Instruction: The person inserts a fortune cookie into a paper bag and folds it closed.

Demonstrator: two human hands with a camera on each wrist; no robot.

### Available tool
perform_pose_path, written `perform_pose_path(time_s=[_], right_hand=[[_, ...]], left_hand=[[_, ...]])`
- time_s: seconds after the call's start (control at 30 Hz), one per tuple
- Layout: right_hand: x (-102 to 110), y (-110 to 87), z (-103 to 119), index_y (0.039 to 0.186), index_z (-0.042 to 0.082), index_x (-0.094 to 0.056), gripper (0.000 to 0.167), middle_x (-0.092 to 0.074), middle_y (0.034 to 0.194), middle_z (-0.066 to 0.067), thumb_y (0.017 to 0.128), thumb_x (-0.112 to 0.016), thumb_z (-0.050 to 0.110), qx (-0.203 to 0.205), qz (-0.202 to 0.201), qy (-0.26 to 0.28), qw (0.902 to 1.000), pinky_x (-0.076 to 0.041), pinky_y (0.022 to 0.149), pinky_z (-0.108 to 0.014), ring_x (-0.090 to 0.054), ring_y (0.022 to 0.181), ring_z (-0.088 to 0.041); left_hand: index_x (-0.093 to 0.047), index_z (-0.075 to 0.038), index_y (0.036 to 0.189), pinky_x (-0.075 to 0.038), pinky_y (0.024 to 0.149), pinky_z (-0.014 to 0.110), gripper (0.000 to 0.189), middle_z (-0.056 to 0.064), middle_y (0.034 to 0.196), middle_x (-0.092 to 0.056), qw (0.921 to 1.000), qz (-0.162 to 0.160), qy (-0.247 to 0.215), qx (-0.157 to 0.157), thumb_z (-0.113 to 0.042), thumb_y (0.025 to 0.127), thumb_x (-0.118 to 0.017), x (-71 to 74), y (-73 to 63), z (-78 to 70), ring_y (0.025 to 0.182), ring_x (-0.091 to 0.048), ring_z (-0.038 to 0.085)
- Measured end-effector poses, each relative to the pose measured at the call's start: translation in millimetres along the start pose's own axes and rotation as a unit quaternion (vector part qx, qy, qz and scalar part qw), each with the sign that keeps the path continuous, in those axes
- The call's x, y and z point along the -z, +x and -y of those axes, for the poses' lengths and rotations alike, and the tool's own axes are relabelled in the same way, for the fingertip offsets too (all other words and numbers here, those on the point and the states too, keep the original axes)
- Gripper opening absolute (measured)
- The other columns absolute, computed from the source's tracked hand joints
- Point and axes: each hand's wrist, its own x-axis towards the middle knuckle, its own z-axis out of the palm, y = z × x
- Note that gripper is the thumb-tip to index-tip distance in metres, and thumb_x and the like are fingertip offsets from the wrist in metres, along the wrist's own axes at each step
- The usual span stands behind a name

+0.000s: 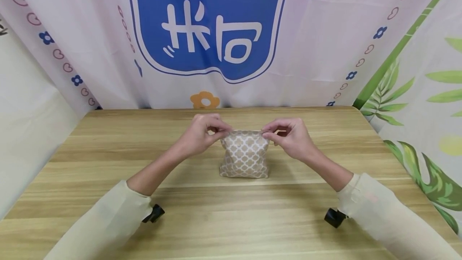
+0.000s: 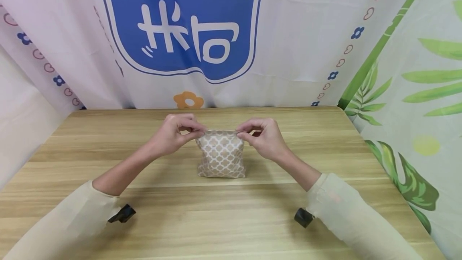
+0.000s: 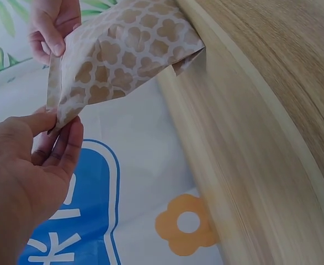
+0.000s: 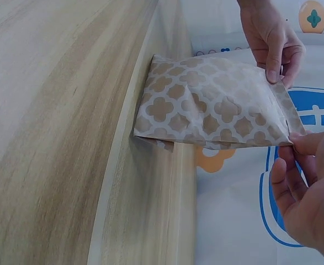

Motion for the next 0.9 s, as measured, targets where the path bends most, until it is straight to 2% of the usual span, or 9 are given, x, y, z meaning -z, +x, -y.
perform_pose_path(time_s=[0.1, 0.23, 0.47, 0.53, 0.73, 0.9], right_hand=[[-1, -0.1, 0, 0.092, -0.013, -0.075, 0.007, -0.074, 0.092, -0.028, 0.085, -0.075, -0.016, 0.002, -0.003, 0.006, 1.0, -0.055, 0.053, -0.022, -0.069, 0.069, -0.017], [-2, -0.6, 2, 0.09, -0.013, -0.075, 0.006, -0.074, 0.091, -0.027, 0.085, -0.075, -0.015, 0.008, -0.007, 0.008, 0.9999, -0.054, 0.053, -0.021, -0.067, 0.065, -0.014], [-3, -0.2, 4, 0.09, -0.012, -0.076, 0.005, -0.074, 0.091, -0.027, 0.085, -0.076, -0.014, 0.012, -0.005, 0.005, 0.9999, -0.053, 0.053, -0.019, -0.065, 0.064, -0.008], [-3, 0.5, 4, 0.089, -0.012, -0.076, 0.005, -0.074, 0.09, -0.027, 0.085, -0.076, -0.015, 0.014, -0.005, 0.005, 0.9999, -0.052, 0.052, -0.019, -0.065, 0.064, -0.009], [-2, 2.3, 4, 0.09, -0.012, -0.076, 0.007, -0.074, 0.089, -0.025, 0.085, -0.074, -0.016, 0.028, -0.005, 0.001, 0.9996, -0.053, 0.052, -0.021, -0.067, 0.066, -0.012], [-2, 2.9, 2, 0.091, -0.012, -0.076, 0.007, -0.074, 0.088, -0.025, 0.086, -0.074, -0.016, 0.036, -0.004, -0.004, 0.9993, -0.054, 0.052, -0.021, -0.067, 0.065, -0.012]], left_hand=[[-0.081, 0.003, 0.098, -0.055, 0.068, 0.024, 0.014, 0.007, 0.083, -0.071, 0.9999, 0.004, -0.011, 0.002, 0.01, 0.088, -0.075, 0.6, -0.5, 0.8, 0.073, -0.061, 0.015], [-0.08, 0.004, 0.099, -0.058, 0.07, 0.024, 0.013, 0.012, 0.087, -0.072, 0.9997, 0.01, -0.02, 0.009, 0.009, 0.088, -0.076, 1.7, 0.0, 1.1, 0.076, -0.065, 0.017], [-0.079, 0.002, 0.104, -0.061, 0.075, 0.034, 0.017, 0.01, 0.092, -0.073, 0.9989, 0.038, 0.024, 0.013, 0.008, 0.089, -0.074, 1.3, 5.8, -2.6, 0.082, -0.065, 0.019], [-0.078, 0.002, 0.108, -0.061, 0.075, 0.036, 0.021, 0.009, 0.093, -0.072, 0.998, 0.052, 0.034, 0.013, 0.008, 0.089, -0.072, 0.4, 9.2, -5.6, 0.082, -0.065, 0.019], [-0.078, -0.001, 0.111, -0.057, 0.074, 0.032, 0.029, 0.005, 0.093, -0.071, 0.9957, 0.076, 0.054, 0.004, 0.002, 0.085, -0.065, -5.2, 22.3, -13.6, 0.083, -0.063, 0.017], [-0.08, -0.002, 0.106, -0.057, 0.075, 0.03, 0.017, 0.004, 0.093, -0.073, 0.9943, 0.088, 0.06, -0.006, -0.004, 0.091, -0.071, -14.9, 34.8, -19.2, 0.083, -0.064, 0.016]])
